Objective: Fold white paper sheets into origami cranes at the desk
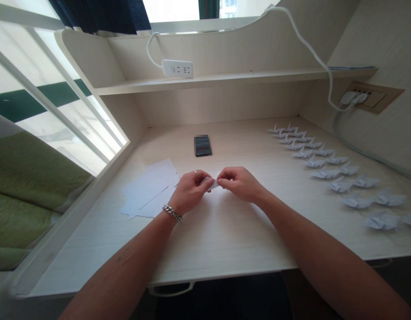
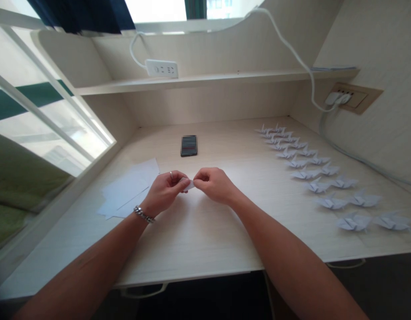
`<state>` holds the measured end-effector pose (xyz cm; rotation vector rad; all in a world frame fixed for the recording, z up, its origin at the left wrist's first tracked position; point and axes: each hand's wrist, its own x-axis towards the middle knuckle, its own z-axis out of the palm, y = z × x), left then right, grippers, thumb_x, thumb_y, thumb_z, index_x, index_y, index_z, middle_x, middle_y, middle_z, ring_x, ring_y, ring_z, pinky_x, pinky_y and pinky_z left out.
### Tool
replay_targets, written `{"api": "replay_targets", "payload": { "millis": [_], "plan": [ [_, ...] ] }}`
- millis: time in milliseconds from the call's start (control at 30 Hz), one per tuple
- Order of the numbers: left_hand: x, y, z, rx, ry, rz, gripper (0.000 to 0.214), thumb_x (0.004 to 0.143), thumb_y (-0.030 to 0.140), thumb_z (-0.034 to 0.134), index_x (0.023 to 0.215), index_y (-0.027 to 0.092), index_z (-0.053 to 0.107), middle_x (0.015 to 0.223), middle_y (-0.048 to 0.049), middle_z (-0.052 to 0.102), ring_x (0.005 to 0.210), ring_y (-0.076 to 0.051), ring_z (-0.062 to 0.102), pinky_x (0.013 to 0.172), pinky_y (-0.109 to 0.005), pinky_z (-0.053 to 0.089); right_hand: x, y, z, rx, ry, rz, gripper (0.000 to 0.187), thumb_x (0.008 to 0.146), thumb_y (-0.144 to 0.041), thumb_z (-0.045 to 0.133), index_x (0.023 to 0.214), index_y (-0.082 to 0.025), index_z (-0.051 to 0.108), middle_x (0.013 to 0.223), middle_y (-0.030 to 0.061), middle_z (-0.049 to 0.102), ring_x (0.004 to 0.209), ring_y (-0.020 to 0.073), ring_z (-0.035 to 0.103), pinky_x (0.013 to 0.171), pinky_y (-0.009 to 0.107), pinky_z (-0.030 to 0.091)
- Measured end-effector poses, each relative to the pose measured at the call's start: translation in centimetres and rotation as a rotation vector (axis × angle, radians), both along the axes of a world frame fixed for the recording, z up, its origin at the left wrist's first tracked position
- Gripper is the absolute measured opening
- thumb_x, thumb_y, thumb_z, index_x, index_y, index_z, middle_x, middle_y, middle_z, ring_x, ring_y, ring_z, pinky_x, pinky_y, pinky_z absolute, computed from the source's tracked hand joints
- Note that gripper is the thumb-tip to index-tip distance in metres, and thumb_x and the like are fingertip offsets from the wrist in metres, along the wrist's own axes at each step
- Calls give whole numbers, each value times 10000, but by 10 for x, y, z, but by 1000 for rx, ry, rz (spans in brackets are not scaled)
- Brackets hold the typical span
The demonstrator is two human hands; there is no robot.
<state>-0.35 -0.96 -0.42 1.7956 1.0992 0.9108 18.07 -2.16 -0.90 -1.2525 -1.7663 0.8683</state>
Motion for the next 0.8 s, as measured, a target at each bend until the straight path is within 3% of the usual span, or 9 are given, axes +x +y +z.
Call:
{"api": "replay_targets", "payload": {
  "millis": [267, 367, 467, 700, 800],
  "plan": [
    [-3, 4, 1, -134, -287, 187, 295, 714, 399, 729, 780, 126, 639, 643, -30, 656, 592, -136, 620, 604, -271, 506, 11, 7, -3, -126, 281, -56, 148, 729, -295, 638, 745, -151, 669, 634, 14, 622, 600, 136, 562, 583, 267, 448],
    [1, 1, 0, -180, -333, 168, 315, 696, 406, 748, 788, 125, 639, 671, -33, 668, 626, -138, 634, 642, -280, 522, 0, 5, -5, -184, 326, 18, 233, 748, -371, 658, 848, -161, 674, 706, 17, 641, 644, 137, 586, 589, 262, 471],
    [3, -1, 0, -202, -321, 96, 300, 709, 387, 741, 805, 119, 645, 690, -40, 670, 645, -141, 638, 665, -289, 524, -7, 4, -5, -192, 416, -9, 230, 745, -374, 671, 834, -163, 654, 736, 19, 647, 692, 141, 613, 601, 255, 492],
    [0, 1, -5, -27, -279, 6, 403, 729, 243, 712, 1110, 146, 628, 903, -80, 717, 810, -166, 663, 761, -304, 524, -3, 7, -6, -224, 442, -42, 197, 779, -350, 644, 817, -158, 625, 734, 41, 687, 698, 156, 672, 575, 240, 492],
    [0, 1, -8, 36, -193, 27, 338, 775, 257, 662, 1096, 152, 658, 890, -77, 721, 794, -167, 664, 763, -304, 527, -5, 8, -7, -208, 428, -32, 175, 788, -334, 627, 804, -161, 611, 736, 36, 683, 681, 145, 659, 563, 233, 493]
  ]
}}
